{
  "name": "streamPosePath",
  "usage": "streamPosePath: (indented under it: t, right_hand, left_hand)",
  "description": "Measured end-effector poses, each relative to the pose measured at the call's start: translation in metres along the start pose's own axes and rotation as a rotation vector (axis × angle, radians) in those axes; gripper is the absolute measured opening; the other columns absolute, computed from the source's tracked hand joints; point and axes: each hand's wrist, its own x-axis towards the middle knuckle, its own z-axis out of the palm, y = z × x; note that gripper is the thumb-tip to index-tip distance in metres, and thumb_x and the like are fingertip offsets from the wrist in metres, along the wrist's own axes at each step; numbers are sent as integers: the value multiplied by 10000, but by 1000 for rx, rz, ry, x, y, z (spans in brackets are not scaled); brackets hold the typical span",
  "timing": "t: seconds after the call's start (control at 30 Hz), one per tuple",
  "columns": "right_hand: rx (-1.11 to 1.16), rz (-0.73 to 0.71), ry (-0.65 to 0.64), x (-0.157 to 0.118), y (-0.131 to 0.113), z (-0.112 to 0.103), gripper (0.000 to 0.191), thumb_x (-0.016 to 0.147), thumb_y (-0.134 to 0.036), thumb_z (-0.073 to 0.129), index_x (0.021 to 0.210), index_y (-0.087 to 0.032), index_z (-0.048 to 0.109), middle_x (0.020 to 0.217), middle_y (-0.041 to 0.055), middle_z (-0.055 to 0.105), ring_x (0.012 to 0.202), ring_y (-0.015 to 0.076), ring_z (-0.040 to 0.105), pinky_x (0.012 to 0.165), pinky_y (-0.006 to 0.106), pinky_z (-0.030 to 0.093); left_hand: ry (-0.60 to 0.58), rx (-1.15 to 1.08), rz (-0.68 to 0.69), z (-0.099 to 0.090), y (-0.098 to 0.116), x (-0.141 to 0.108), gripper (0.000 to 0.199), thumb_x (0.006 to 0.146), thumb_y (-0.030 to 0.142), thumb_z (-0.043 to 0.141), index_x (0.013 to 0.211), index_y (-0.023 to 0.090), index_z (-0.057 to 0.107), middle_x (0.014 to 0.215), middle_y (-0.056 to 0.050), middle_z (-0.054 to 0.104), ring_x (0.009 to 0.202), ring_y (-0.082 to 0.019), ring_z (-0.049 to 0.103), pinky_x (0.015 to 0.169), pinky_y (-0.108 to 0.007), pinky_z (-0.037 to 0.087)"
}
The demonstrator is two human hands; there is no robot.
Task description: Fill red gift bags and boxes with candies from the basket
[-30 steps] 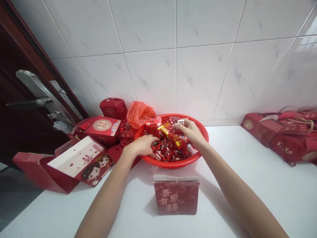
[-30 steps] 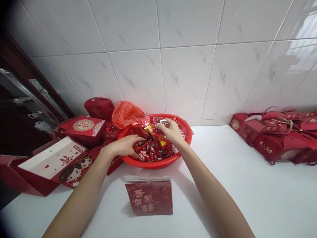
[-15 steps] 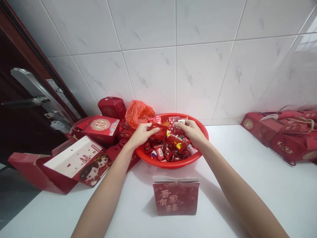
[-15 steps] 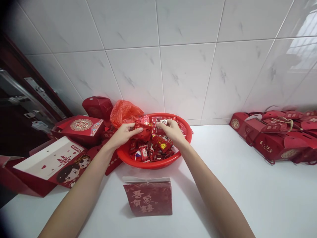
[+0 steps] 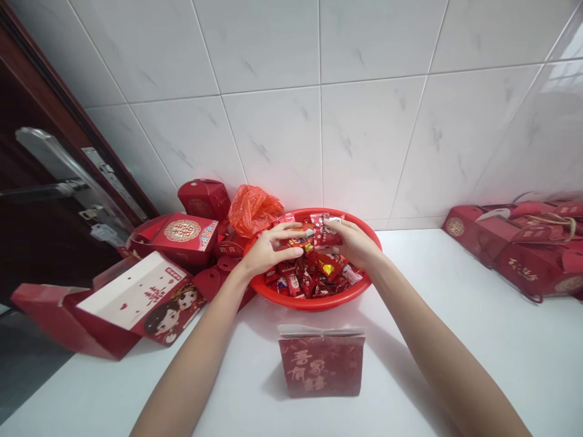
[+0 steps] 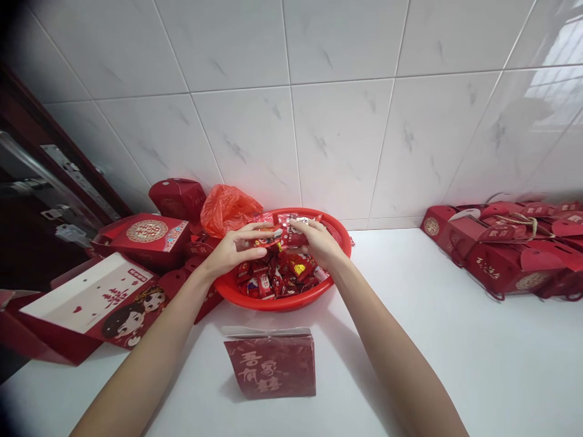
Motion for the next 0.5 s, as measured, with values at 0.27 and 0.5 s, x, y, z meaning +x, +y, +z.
streamPosePath:
  t: [0.27,0.5]
  right_hand:
    - [-113,-9,-120,0,5,-3,303,670,-405,855,775,-173,691,782,26,680,752,167,649,759,354,596]
    - [-161,-100,-126,0,6,-1,383,638,-481,858,768,-157,698,747,33,694,751,179,671,817,358,561]
  left_hand:
    - [14,-110,56,3,-11,0,548,713,378,830,1220,213,704,1450,-131,550,1393,-325,452,1158,-504,377]
    - [25,-223,-31,7,-10,0,785,696,337,828,1407,256,506,1472,-131,505,1335,-309,512,963,-382,553]
